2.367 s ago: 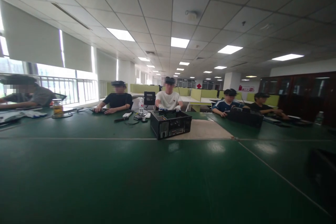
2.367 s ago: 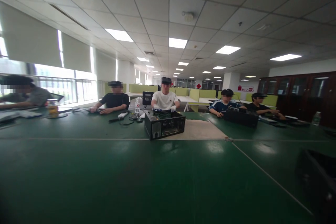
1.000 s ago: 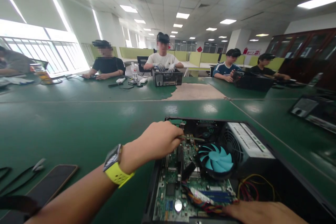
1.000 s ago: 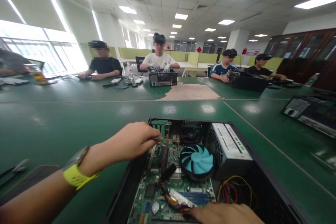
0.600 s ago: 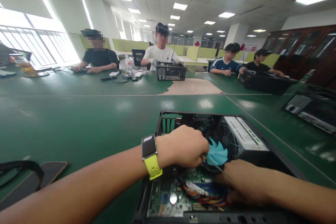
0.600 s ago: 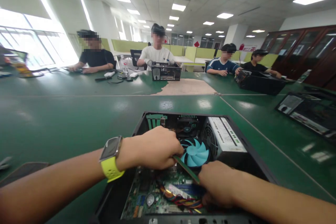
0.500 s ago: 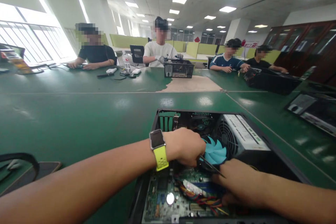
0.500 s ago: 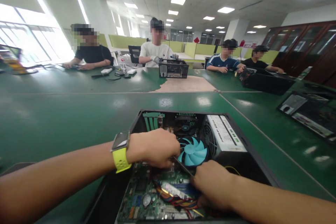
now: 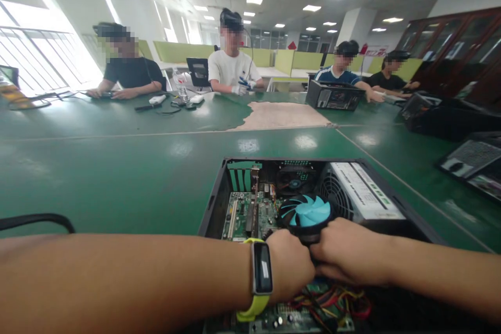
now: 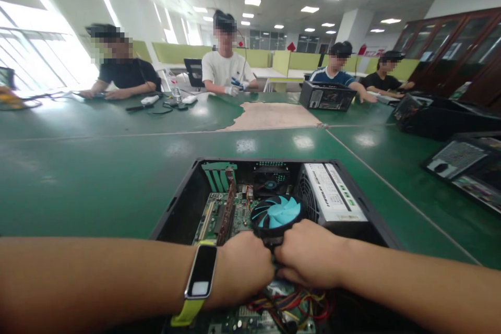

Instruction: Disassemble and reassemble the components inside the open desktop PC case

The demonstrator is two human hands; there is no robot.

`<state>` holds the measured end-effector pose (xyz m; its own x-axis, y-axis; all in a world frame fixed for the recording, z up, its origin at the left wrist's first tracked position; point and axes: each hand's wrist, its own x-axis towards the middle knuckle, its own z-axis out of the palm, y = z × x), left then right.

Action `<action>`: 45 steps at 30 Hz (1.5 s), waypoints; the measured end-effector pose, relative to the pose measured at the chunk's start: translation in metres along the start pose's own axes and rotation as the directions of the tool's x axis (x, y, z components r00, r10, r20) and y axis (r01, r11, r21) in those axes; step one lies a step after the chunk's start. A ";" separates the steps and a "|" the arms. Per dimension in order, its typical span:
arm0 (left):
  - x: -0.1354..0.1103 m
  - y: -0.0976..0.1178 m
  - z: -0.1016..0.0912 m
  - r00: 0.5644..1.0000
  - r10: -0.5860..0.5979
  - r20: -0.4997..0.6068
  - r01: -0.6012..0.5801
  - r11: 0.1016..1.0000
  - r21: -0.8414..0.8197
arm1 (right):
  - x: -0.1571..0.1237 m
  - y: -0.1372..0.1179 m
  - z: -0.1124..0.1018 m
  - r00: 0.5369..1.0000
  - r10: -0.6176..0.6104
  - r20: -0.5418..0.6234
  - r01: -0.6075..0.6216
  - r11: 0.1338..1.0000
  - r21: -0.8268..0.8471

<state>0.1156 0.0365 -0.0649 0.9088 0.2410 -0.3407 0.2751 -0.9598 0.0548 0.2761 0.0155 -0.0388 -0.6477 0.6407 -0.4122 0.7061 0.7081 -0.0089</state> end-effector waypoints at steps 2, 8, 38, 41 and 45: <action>0.001 0.004 -0.004 0.993 -0.001 0.119 0.001 1.000 0.001 | -0.002 0.000 0.000 1.000 0.000 -0.019 0.000 1.000 0.003; -0.018 -0.013 -0.032 0.996 -0.048 0.069 0.046 0.998 0.031 | -0.004 0.001 -0.007 0.994 0.076 -0.076 -0.053 0.962 0.269; -0.056 -0.016 -0.059 0.885 -0.357 -0.299 0.081 0.751 -0.656 | -0.019 -0.030 -0.006 0.913 0.346 -0.218 -0.153 0.783 0.602; -0.054 -0.015 -0.054 0.930 -0.253 -0.265 0.163 0.934 -0.319 | -0.010 -0.029 0.004 0.931 0.259 -0.258 -0.233 0.964 0.129; -0.046 -0.022 -0.047 0.985 -0.104 -0.140 0.106 0.994 0.004 | 0.003 -0.028 0.006 0.983 0.172 -0.068 -0.183 0.960 -0.213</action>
<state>0.0824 0.0532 -0.0062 0.9100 0.3575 -0.2098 0.3685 -0.9295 0.0144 0.2562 -0.0039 -0.0452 -0.5346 0.7717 -0.3444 0.7351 0.6257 0.2609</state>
